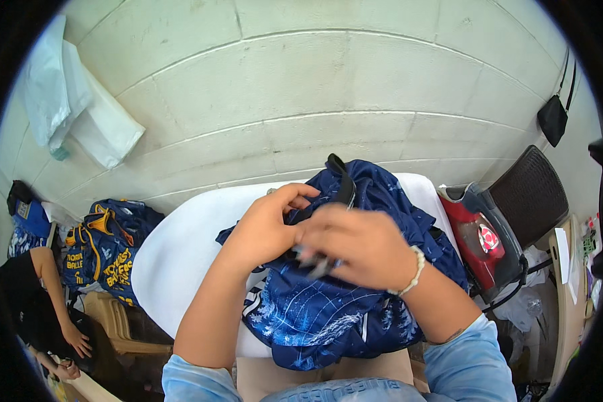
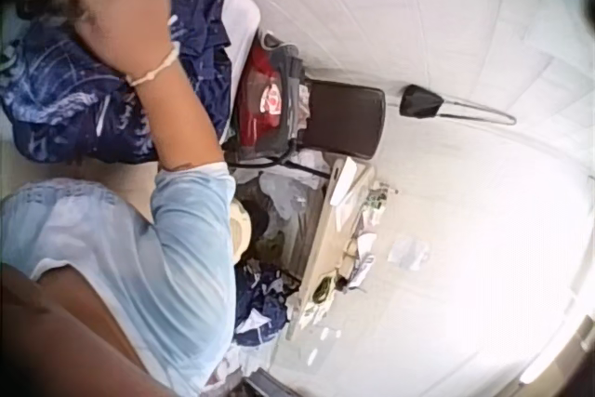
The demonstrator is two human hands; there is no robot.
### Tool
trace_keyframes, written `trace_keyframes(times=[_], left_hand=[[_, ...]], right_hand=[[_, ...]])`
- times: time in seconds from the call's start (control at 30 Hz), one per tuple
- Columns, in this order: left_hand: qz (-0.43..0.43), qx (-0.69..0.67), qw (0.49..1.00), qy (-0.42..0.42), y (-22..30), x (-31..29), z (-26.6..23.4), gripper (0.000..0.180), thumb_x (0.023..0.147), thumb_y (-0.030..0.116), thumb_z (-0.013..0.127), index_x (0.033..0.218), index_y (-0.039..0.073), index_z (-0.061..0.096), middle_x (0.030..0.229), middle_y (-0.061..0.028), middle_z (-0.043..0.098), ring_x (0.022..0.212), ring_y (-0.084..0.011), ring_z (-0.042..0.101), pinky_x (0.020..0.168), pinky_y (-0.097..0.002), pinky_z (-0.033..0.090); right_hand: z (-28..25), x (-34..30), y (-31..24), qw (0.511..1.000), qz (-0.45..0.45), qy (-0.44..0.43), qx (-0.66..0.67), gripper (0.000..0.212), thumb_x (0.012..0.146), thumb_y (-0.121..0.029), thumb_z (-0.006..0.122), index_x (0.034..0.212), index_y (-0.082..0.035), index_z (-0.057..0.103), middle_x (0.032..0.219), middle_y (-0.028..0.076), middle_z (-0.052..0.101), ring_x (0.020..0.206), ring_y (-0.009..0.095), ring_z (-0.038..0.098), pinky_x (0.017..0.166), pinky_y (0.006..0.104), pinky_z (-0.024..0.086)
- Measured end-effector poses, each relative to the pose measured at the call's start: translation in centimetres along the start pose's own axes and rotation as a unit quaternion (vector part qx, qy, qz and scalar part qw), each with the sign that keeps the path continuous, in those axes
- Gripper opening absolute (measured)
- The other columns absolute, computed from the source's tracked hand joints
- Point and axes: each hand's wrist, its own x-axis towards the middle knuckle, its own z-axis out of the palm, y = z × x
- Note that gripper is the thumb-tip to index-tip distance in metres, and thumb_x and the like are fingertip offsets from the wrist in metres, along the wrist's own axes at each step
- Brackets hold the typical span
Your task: The person uses small scissors to cut off tags and labels from a blue patterned garment. They repeatedly trim the waistband and interior seams, then place the garment aside and pick up another similar item to continue cutting tags.
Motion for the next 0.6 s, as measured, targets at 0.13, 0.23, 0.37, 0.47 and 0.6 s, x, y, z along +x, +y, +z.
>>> trace_keyframes(times=[0.13, 0.23, 0.37, 0.47, 0.6], left_hand=[[0.046, -0.182, 0.982, 0.032, 0.4, -0.3, 0.0, 0.046, 0.085, -0.006, 0.062, 0.129, 0.001, 0.050, 0.115, -0.0094, 0.061, 0.105, -0.0137, 0.059, 0.089, -0.0267, 0.047], [0.114, -0.260, 0.957, 0.064, 1.2, -0.5, -0.2, 0.045, 0.089, -0.008, 0.057, 0.132, 0.002, 0.048, 0.113, -0.0103, 0.060, 0.103, -0.0123, 0.059, 0.085, -0.0247, 0.047], [0.071, -0.245, 0.965, 0.063, 2.0, -0.2, -0.9, 0.044, 0.091, -0.005, 0.057, 0.133, 0.002, 0.045, 0.108, -0.0090, 0.062, 0.098, -0.0102, 0.059, 0.085, -0.0236, 0.046], [0.063, -0.269, 0.961, 0.028, 2.3, -0.6, -1.0, 0.044, 0.093, -0.004, 0.056, 0.135, 0.002, 0.044, 0.102, -0.0076, 0.064, 0.094, -0.0095, 0.059, 0.084, -0.0231, 0.045], [0.116, -0.312, 0.943, 0.017, 2.9, -1.1, -0.8, 0.044, 0.095, -0.001, 0.053, 0.137, 0.002, 0.042, 0.097, -0.0068, 0.066, 0.091, -0.0097, 0.059, 0.084, -0.0234, 0.045]], right_hand=[[-1.1, -0.2, 2.4, 0.990, 0.122, 0.067, 0.010, 0.057, 0.072, -0.009, 0.079, 0.126, -0.009, 0.059, 0.124, 0.013, 0.059, 0.107, 0.027, 0.062, 0.088, 0.0347, 0.053], [-1.7, -0.1, 3.9, 0.981, 0.171, 0.041, 0.080, 0.043, 0.074, -0.008, 0.078, 0.114, -0.006, 0.063, 0.109, 0.011, 0.065, 0.097, 0.027, 0.063, 0.081, 0.0319, 0.051], [-2.4, 0.1, 5.0, 0.980, 0.145, 0.137, 0.016, 0.025, 0.072, 0.001, 0.070, 0.097, -0.003, 0.066, 0.093, 0.011, 0.065, 0.082, 0.026, 0.064, 0.074, 0.0313, 0.050], [-2.7, -0.1, 5.1, 0.948, 0.156, 0.276, 0.001, 0.031, 0.069, 0.009, 0.063, 0.098, -0.001, 0.065, 0.094, 0.011, 0.065, 0.085, 0.024, 0.064, 0.077, 0.0314, 0.050], [-2.6, -0.1, 5.2, 0.950, 0.121, 0.282, -0.053, 0.034, 0.067, 0.012, 0.062, 0.098, -0.001, 0.065, 0.095, 0.011, 0.065, 0.089, 0.025, 0.064, 0.080, 0.0315, 0.050]])
